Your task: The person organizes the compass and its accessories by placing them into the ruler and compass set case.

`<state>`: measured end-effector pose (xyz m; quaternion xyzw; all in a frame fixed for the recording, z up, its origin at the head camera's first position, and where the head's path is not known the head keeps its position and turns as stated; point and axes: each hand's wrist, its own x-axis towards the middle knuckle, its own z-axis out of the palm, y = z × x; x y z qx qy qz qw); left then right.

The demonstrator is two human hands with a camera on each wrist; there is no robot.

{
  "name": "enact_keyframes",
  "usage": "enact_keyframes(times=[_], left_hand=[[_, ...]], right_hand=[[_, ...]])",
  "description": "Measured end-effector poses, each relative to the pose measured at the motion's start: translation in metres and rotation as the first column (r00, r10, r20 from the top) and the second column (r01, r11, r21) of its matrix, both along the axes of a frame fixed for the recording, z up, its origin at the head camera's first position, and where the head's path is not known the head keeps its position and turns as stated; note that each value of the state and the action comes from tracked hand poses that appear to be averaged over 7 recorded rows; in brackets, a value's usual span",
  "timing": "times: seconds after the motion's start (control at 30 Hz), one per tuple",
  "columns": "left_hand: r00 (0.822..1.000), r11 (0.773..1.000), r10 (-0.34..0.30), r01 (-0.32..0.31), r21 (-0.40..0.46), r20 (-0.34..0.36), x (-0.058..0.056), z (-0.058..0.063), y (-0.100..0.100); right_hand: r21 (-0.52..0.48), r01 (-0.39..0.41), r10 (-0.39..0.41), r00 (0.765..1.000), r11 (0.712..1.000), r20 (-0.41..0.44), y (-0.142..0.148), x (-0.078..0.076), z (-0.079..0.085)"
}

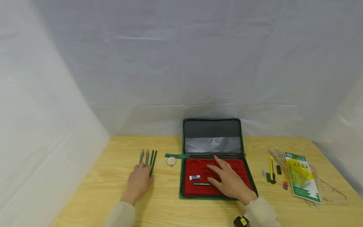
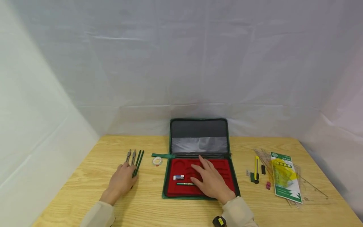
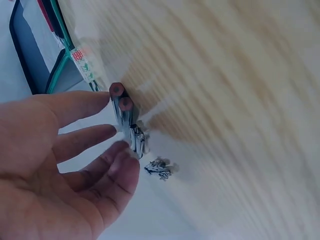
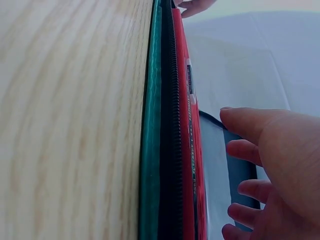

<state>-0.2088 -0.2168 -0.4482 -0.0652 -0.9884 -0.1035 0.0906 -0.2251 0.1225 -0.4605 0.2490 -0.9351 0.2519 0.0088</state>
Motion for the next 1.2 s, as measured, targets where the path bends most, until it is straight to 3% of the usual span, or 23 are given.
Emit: enact_keyframes(times=[0.13,0.3,0.53,0.77,1.2], left_hand=[[0.999,0.999,0.011,-0.013,0.04,0.04,-0.002,0.002,0.001],[0.991,0.996,0.067,-0.072,0.043,0.119,-0.007,0.005,0.004],[0.957,0.984,0.169,-0.177,0.013,0.238,-0.016,0.013,0.01],[0.95,0.98,0.198,-0.197,-0.025,0.243,-0.022,0.018,0.012],[0.961,0.985,0.168,-0.173,0.004,0.22,-0.02,0.023,0.012]], right_hand=[[-0.003,0.005,-0.005,1.0,1.0,-0.003,0.001,0.0,-0.001],[-0.008,0.011,-0.011,1.0,1.0,-0.009,0.002,0.0,-0.003],[-0.024,0.012,-0.012,1.0,1.0,-0.018,0.004,0.001,-0.004],[-0.03,0.013,-0.014,1.0,0.999,-0.019,0.006,0.002,-0.003],[-0.037,0.044,-0.046,0.999,0.998,-0.028,0.015,0.004,-0.001]])
